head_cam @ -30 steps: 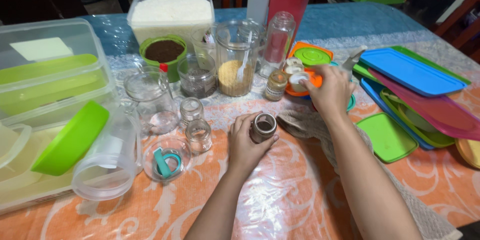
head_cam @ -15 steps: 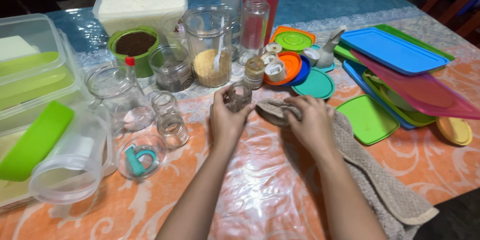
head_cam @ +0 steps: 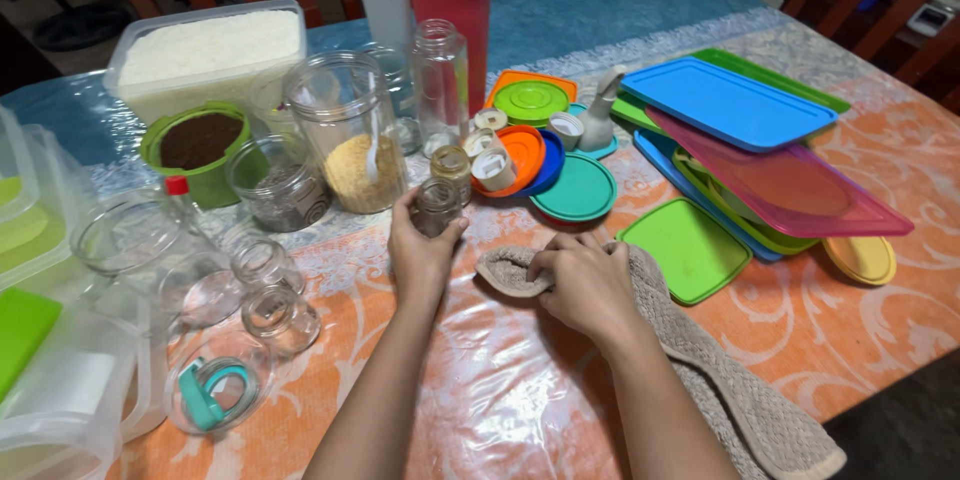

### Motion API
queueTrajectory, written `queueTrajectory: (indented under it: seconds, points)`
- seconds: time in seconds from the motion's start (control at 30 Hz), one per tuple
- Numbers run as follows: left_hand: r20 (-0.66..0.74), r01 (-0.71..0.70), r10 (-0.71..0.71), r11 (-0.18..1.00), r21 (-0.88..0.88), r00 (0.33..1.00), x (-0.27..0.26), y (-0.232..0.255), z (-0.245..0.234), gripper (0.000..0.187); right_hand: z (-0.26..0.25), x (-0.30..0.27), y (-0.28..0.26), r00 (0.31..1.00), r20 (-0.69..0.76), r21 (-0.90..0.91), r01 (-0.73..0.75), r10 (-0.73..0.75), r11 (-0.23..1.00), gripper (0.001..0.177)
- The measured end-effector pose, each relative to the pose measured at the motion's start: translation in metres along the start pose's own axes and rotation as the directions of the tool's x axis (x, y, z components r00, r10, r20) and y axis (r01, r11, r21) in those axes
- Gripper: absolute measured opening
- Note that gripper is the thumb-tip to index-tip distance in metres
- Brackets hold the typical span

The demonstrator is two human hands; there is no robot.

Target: The person wipes multiple glass jars and plastic containers with a cloth on a table. They handle each item one at a time, rotating and wiping the exterior surfaces, then place them back on the table.

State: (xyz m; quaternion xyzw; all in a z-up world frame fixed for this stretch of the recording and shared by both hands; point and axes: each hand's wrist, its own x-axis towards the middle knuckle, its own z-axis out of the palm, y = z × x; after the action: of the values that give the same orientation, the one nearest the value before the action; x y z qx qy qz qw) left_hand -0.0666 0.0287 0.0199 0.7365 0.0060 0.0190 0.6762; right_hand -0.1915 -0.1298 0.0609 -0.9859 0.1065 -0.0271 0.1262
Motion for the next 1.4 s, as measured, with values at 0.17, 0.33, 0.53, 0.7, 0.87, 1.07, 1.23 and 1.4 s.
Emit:
queueTrajectory:
  seconds: [0.17,0.33,0.53,0.7,0.87,1.07,1.23,1.4]
  points:
    - [-0.128,-0.197,0.269,0.892,0.408,0.954,-0.025,0.012,-0.006,0.094,-0.011,-0.002,-0.007,0.995,0.094,0.07,-0.025,0.018,0.997,0.05]
    - [0.035,-0.311,0.322,0.873,0.376,0.946,-0.07,0.008,-0.014,0.053,-0.026,-0.008,-0.015,0.999,0.037,-0.022,0.039,-0.038,0.999,0.047]
    - [0.246,-0.277,0.212,0.923,0.269,0.946,-0.086,-0.001,-0.022,0.032,-0.045,-0.038,0.028,0.935,0.346,-0.025,-0.072,0.076,0.997,0.045]
    - [0.449,-0.314,0.22,0.938,0.146,0.866,-0.096,-0.014,0.02,0.023,-0.043,-0.09,0.11,0.986,-0.007,0.521,-0.141,0.169,0.842,0.052]
    - [0.536,-0.565,0.352,0.766,0.306,0.768,-0.109,-0.021,0.1,0.026,-0.005,-0.095,0.144,0.721,-0.505,0.335,-0.343,0.475,0.878,0.053]
    - [0.452,-0.562,0.378,0.725,0.398,0.808,-0.104,-0.012,0.164,0.048,0.008,-0.078,0.146,0.76,-0.388,0.209,-0.479,0.522,0.853,0.065]
    - [0.485,-0.445,0.198,0.762,0.471,0.852,-0.097,-0.015,0.192,0.06,0.005,-0.077,0.153,0.744,-0.302,0.227,-0.551,0.596,0.803,0.06]
    - [0.323,-0.283,0.232,0.951,0.122,0.917,-0.083,-0.035,0.205,0.045,0.012,-0.075,0.165,0.726,-0.274,0.281,-0.566,0.63,0.775,0.059]
